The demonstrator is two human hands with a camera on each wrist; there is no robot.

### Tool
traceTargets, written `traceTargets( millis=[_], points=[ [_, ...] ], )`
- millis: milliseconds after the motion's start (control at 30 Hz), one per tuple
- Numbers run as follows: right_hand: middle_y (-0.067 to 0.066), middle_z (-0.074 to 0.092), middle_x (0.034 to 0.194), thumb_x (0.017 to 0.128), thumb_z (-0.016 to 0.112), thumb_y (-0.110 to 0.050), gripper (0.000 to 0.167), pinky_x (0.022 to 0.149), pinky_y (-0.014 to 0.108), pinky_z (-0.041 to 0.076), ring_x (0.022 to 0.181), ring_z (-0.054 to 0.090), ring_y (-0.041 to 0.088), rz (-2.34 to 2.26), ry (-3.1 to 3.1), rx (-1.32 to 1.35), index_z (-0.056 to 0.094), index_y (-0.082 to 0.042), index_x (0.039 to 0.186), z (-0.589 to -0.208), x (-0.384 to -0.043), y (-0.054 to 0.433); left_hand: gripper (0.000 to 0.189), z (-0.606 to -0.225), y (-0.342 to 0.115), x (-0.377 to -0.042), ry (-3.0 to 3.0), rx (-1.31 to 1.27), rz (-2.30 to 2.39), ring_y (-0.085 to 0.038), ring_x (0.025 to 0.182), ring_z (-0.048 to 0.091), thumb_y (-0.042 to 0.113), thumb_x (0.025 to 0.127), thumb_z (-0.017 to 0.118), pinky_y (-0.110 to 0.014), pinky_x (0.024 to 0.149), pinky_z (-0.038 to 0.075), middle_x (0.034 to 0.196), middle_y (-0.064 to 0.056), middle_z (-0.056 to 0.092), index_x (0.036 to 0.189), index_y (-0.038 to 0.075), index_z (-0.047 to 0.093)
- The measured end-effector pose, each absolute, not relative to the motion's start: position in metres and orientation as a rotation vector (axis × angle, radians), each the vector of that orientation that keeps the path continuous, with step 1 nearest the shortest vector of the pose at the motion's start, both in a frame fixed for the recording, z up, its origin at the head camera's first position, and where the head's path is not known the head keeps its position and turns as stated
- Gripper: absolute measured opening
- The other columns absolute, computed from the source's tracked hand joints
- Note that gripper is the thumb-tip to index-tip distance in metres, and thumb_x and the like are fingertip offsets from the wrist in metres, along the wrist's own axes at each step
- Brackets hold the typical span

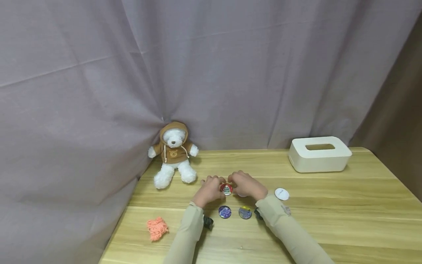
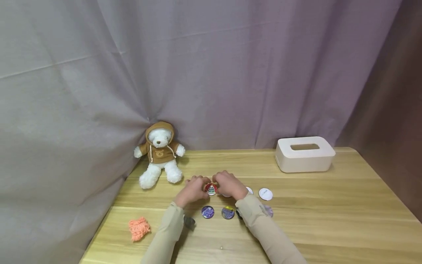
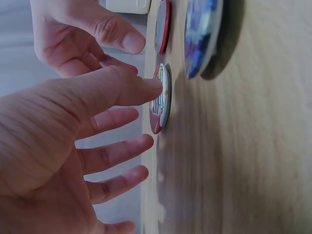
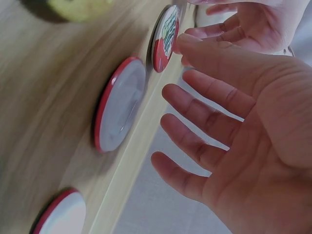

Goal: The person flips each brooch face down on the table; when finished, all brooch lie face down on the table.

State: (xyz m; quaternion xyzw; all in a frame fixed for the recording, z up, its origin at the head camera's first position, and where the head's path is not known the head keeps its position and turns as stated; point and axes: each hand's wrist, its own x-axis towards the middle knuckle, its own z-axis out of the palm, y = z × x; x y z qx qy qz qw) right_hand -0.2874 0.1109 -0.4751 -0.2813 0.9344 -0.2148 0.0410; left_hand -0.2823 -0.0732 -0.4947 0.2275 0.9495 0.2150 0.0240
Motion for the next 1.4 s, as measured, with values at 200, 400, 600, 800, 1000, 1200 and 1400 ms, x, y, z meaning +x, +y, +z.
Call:
traceTargets(
  millis=[200,400,600,800,1000,1200,1400],
  points=[
    [0.004,0.066,0.087,0.071,0.082,0.003,0.025,0.081,0.047,0.050,0.087,0.057,0.025,-0.635,2.862,-0.866,0.071,-0.005,0.092,-0.475,-0.290,0.105,0.046,-0.494,-0.076,-0.283,2.940,0.699,0.681,-0.032,0.100,0.056,0.014,0.067,0.089,-0.054,0.088,0.035,0.105,-0.007,0.069,0.111,0.013,0.074],
    [0.003,0.064,0.085,0.068,0.083,0.005,0.027,0.081,0.046,0.050,0.086,0.056,0.024,-0.637,2.854,-0.829,0.070,-0.006,0.089,-0.475,-0.291,0.102,0.039,-0.495,-0.078,-0.283,2.932,0.707,0.686,-0.028,0.096,0.055,0.012,0.068,0.089,-0.052,0.087,0.035,0.101,-0.003,0.071,0.104,0.014,0.076],
    [-0.001,0.059,0.079,0.066,0.079,0.011,0.028,0.075,0.042,0.047,0.080,0.052,0.021,-0.611,2.854,-0.821,0.067,-0.009,0.083,-0.478,-0.292,0.103,0.036,-0.497,-0.077,-0.284,2.928,0.719,0.719,-0.029,0.098,0.057,0.006,0.068,0.087,-0.060,0.091,0.034,0.104,0.001,0.074,0.102,0.015,0.077],
    [-0.004,0.053,0.068,0.065,0.071,0.016,0.026,0.066,0.037,0.042,0.070,0.048,0.018,-0.614,2.845,-0.923,0.065,-0.007,0.076,-0.483,-0.290,0.103,0.030,-0.503,-0.078,-0.284,2.938,0.745,0.730,-0.024,0.091,0.056,0.005,0.068,0.086,-0.057,0.086,0.035,0.096,0.004,0.074,0.096,0.015,0.078],
    [-0.006,0.048,0.064,0.064,0.068,0.017,0.025,0.061,0.033,0.040,0.064,0.045,0.015,-0.614,2.865,-0.995,0.063,-0.006,0.074,-0.485,-0.290,0.101,0.027,-0.503,-0.082,-0.286,2.969,0.820,0.712,-0.019,0.085,0.060,0.006,0.068,0.086,-0.052,0.080,0.038,0.091,0.006,0.075,0.091,0.017,0.079],
    [-0.006,0.050,0.064,0.063,0.072,0.015,0.024,0.061,0.033,0.041,0.064,0.046,0.015,-0.603,2.864,-1.013,0.064,-0.005,0.073,-0.484,-0.291,0.100,0.020,-0.502,-0.085,-0.289,2.978,0.839,0.711,-0.014,0.078,0.061,0.009,0.070,0.087,-0.047,0.077,0.037,0.083,0.008,0.074,0.085,0.019,0.080],
    [-0.006,0.055,0.067,0.065,0.074,0.012,0.024,0.065,0.034,0.046,0.066,0.051,0.015,-0.591,2.861,-0.953,0.064,-0.009,0.073,-0.480,-0.288,0.105,0.016,-0.500,-0.083,-0.288,2.964,0.857,0.749,-0.014,0.080,0.063,0.009,0.070,0.086,-0.050,0.080,0.037,0.082,0.008,0.074,0.079,0.019,0.079]
  ],
)
